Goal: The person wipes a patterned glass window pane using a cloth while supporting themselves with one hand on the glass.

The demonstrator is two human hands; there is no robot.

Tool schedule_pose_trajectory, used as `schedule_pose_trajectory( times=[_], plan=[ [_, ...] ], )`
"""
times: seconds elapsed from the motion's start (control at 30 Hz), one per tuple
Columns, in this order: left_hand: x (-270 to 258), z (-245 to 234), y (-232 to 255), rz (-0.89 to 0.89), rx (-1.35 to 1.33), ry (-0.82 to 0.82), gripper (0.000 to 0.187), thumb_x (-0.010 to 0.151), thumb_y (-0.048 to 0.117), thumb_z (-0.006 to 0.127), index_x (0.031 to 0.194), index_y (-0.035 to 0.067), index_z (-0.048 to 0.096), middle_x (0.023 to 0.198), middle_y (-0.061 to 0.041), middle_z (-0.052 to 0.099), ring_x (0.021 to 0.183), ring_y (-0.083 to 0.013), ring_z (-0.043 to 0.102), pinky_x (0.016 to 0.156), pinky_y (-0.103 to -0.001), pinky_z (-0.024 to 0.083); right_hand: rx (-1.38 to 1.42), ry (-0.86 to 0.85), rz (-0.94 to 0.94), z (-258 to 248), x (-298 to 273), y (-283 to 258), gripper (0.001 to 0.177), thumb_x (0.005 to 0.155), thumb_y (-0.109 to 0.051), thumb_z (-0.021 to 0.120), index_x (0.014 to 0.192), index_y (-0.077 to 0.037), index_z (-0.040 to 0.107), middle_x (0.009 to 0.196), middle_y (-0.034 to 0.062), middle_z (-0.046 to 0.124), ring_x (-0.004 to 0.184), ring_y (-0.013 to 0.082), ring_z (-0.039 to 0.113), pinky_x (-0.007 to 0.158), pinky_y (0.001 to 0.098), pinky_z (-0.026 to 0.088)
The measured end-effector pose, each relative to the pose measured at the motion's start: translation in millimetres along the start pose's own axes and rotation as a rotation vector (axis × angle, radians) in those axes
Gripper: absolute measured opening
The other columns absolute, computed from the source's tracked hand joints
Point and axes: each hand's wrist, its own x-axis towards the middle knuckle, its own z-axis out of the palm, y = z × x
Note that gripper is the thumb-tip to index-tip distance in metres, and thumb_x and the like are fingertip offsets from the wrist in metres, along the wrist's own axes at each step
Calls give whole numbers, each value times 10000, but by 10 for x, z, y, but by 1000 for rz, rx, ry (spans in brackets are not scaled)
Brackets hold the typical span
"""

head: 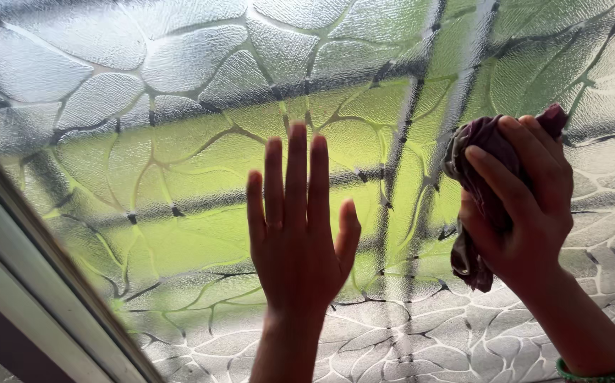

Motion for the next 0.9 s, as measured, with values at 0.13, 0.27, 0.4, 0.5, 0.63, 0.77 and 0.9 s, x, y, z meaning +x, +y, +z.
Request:
schedule_pose_trajectory(
  times=[0.13, 0.27, 0.4, 0.5, 0.63, 0.77, 0.9],
  plan=[
    [198, -22, 9, 23, 22, 21, 660, 1067, 353, 471, 1649, 90, 305, 1725, -105, 272, 1618, -287, 232, 1342, -491, 141, -5, -21, -11, -32, 9, 12, 459, 927, -52, 736, 1376, -83, 644, 1532, 194, 509, 1493, 425, 468, 1250, 539, 388],
    [162, -30, 56, 21, 23, 39, 642, 1070, 321, 470, 1645, 77, 324, 1717, -110, 277, 1608, -296, 246, 1329, -502, 138, -25, 1, -7, 2, 25, -45, 446, 948, -63, 720, 1387, -82, 642, 1530, 197, 512, 1487, 427, 471, 1252, 540, 389],
    [130, -57, 67, 16, 10, 30, 648, 1066, 311, 474, 1644, 54, 329, 1718, -115, 283, 1607, -307, 249, 1327, -507, 141, 19, 5, 27, 47, -15, -258, 443, 950, -137, 726, 1380, -91, 629, 1501, 210, 494, 1466, 441, 440, 1272, 582, 348],
    [144, -87, 70, 27, 15, 46, 650, 1064, 312, 477, 1641, 49, 333, 1716, -120, 288, 1608, -308, 258, 1329, -508, 151, 17, -255, -296, -4, 150, -207, 452, 875, -252, 783, 1318, -206, 705, 1457, 140, 567, 1416, 381, 500, 1262, 593, 313],
    [175, -140, 82, 25, 1, 46, 669, 1030, 319, 492, 1624, 46, 348, 1704, -123, 306, 1594, -313, 275, 1311, -507, 163, -159, -137, -338, -174, 749, 156, 416, 917, -149, 791, 1325, -152, 707, 1484, 149, 559, 1410, 373, 525, 1263, 587, 229],
    [205, -144, 93, 31, 4, 59, 681, 1010, 319, 495, 1612, 35, 355, 1691, -136, 318, 1579, -319, 279, 1294, -510, 164, -5, 18, 69, -268, 1124, 326, 442, 1053, -184, 685, 1490, -169, 617, 1602, 118, 476, 1454, 342, 491, 1255, 468, 349],
    [209, -131, 106, 27, 17, 73, 663, 1015, 320, 480, 1601, 32, 364, 1686, -135, 326, 1574, -320, 280, 1289, -507, 162, -174, 50, -107, -99, 985, 128, 488, 1027, -117, 730, 1499, -116, 604, 1623, 151, 420, 1528, 441, 374, 1313, 544, 301]
  ],
)
